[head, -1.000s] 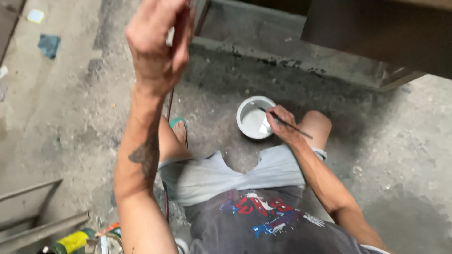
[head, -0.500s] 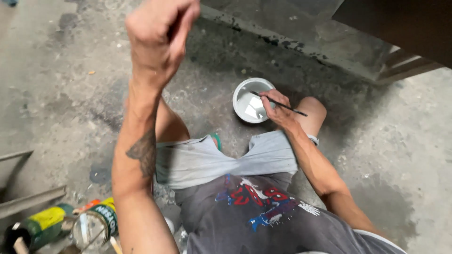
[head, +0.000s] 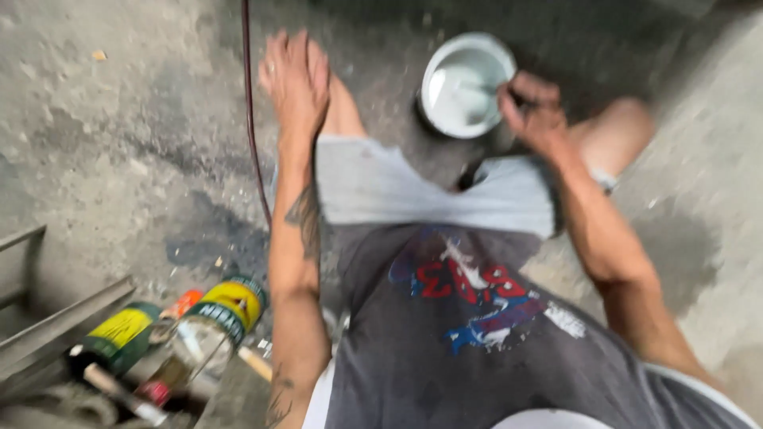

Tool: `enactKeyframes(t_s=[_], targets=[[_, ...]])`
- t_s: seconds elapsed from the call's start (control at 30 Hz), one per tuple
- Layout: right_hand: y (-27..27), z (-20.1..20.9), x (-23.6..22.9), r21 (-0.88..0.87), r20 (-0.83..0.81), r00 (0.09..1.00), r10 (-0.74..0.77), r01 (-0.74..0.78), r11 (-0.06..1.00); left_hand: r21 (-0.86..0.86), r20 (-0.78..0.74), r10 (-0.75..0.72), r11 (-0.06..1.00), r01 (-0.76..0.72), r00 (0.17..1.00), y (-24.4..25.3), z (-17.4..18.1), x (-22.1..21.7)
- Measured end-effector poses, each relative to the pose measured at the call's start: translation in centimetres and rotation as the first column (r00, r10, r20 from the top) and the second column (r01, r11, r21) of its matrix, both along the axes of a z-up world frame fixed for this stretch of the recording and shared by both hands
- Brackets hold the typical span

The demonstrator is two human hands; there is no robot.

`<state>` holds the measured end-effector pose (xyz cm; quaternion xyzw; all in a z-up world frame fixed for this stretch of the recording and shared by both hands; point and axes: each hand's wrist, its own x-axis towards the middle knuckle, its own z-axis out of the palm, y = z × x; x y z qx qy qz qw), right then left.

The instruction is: Applying white paint to the edges and underside of a wooden furniture frame using a paintbrush.

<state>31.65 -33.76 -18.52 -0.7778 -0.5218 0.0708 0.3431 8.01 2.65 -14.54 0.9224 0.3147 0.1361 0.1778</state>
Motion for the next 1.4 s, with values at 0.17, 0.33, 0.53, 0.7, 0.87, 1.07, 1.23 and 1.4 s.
enactKeyframes(t_s=[0.17, 0.33, 0.53, 0.7, 0.87, 1.07, 1.23, 1.4], targets=[[3.4, 0.4, -0.4, -0.089, -0.05, 0.997, 0.057, -0.062, 0.994, 0.272, -0.182, -0.02, 0.96, 0.069, 0.983, -1.9, 1.6, 2.9], [3.8, -9.1, 1.4, -0.287, 0.119, 0.992, 0.044, -0.008, 0.958, -0.18, 0.04, -0.26, 0.948, 0.263, 0.965, -6.8, -6.6, 4.8], [3.9, -11.6, 1.9, -0.187, 0.431, 0.902, 0.014, 0.074, 0.979, -0.675, 0.102, -0.275, 0.687, 0.27, 0.956, -12.2, -16.3, 7.2], [4.4, -3.2, 0.5, -0.113, 0.093, 0.995, 0.035, -0.025, 0.993, -0.721, 0.069, -0.22, 0.663, 0.201, 0.973, -13.4, -16.1, 7.5], [1.9, 3.5, -0.7, 0.115, 0.026, 0.998, -0.057, 0.053, 0.992, -0.623, 0.252, -0.211, 0.712, 0.325, 0.945, -10.9, -16.8, 12.2], [-2.2, 2.0, -2.2, -0.214, -0.022, 0.94, -0.342, 0.329, 0.92, -0.633, 0.091, -0.182, 0.749, 0.198, 0.979, -8.7, -13.9, 15.3], [-3.2, 4.5, -4.1, -0.23, 0.119, 0.93, -0.348, 0.367, 0.901, -0.643, 0.106, -0.153, 0.744, 0.185, 0.983, -8.6, -15.3, 15.7], [-3.1, 6.9, -5.6, -0.26, -0.075, 0.891, -0.447, 0.415, 0.872, -0.719, 0.027, -0.132, 0.686, 0.11, 0.991, -8.4, -11.9, 15.1]])
